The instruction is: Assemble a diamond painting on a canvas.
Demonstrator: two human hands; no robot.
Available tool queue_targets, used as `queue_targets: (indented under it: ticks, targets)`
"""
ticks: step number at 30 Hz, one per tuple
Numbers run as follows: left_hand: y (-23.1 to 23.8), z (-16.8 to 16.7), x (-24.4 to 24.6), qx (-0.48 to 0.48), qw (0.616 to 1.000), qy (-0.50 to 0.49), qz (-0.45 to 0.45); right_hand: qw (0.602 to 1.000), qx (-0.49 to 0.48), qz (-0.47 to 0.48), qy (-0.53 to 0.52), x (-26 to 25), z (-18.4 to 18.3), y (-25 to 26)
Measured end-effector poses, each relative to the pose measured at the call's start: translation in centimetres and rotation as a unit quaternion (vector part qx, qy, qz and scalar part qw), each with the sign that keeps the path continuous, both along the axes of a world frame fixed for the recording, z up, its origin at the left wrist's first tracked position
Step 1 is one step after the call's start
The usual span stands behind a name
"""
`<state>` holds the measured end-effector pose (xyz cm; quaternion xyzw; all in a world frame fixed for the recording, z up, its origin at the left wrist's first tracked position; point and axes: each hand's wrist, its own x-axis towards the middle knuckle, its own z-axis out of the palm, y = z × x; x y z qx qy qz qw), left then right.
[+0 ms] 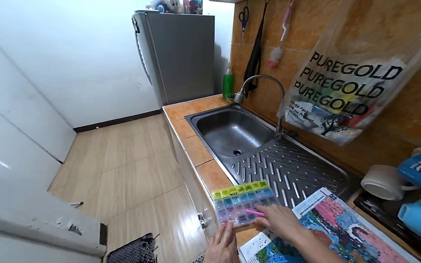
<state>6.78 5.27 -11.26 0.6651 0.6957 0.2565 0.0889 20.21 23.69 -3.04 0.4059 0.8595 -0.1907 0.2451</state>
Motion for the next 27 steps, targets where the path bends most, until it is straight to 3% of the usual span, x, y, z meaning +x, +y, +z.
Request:
queue_targets:
  ticks: [10, 27]
  targets:
    - [0.1, -0.2, 0.1, 0.010, 1.000, -0.015, 0.005, 0.999, 0.009, 0.001, -0.044, -0.8, 0.4, -0.4]
    - [0.1, -0.1, 0.1, 0.011, 1.000, -0.019, 0.003, 0.996, -0.064, -0.035, 0.060, -0.2, -0.8, 1.4]
